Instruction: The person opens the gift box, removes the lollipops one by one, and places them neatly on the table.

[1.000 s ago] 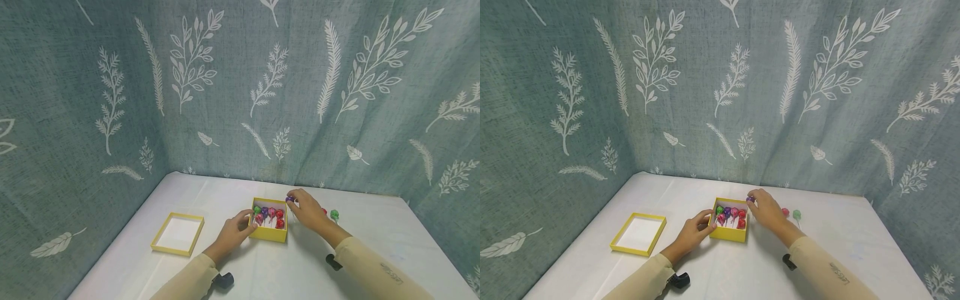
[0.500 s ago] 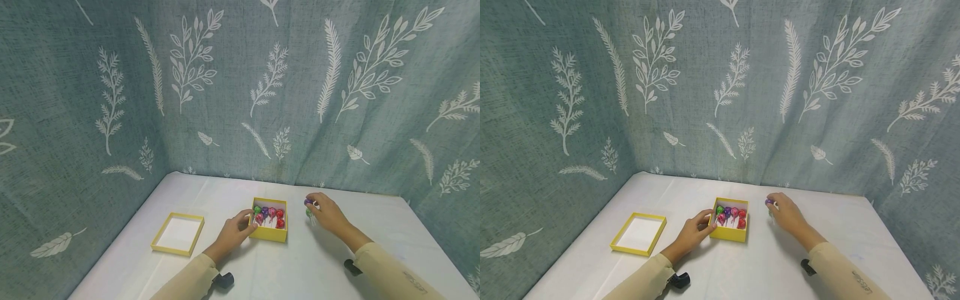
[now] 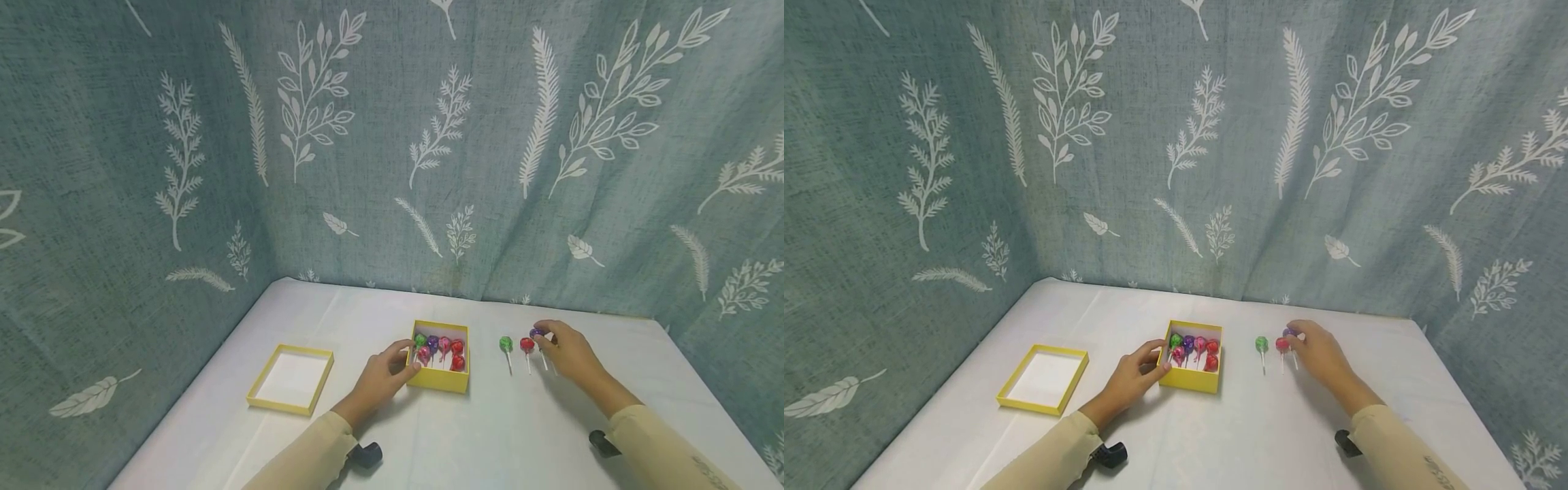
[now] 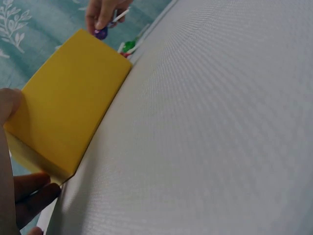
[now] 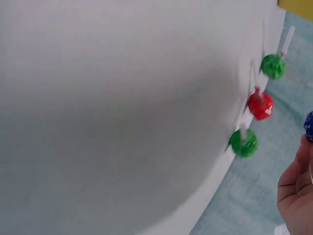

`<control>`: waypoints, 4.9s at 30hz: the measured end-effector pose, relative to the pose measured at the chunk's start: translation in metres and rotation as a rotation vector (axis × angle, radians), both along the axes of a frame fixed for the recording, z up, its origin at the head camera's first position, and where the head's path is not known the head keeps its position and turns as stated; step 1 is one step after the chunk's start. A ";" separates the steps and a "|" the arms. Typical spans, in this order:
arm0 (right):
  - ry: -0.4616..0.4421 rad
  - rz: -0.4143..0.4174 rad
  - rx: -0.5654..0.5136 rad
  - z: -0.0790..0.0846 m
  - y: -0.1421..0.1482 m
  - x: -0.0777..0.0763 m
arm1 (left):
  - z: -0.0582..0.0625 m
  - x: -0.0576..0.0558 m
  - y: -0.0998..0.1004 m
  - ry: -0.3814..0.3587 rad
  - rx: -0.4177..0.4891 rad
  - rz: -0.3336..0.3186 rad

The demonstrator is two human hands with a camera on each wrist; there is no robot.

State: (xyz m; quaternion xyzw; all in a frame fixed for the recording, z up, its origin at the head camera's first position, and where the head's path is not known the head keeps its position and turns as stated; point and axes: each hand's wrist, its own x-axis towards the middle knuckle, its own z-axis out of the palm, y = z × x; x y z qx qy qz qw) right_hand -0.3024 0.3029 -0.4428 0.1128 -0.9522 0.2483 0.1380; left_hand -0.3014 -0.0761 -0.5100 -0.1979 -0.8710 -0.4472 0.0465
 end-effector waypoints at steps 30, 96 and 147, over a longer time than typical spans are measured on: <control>-0.134 -0.086 0.022 -0.015 0.058 0.000 | 0.001 0.001 0.000 -0.002 0.004 0.003; -0.176 0.001 0.214 0.004 0.033 -0.004 | 0.002 0.001 -0.001 0.006 0.009 -0.013; -0.199 0.222 0.224 0.022 -0.172 -0.022 | 0.002 0.001 -0.002 0.016 0.023 -0.030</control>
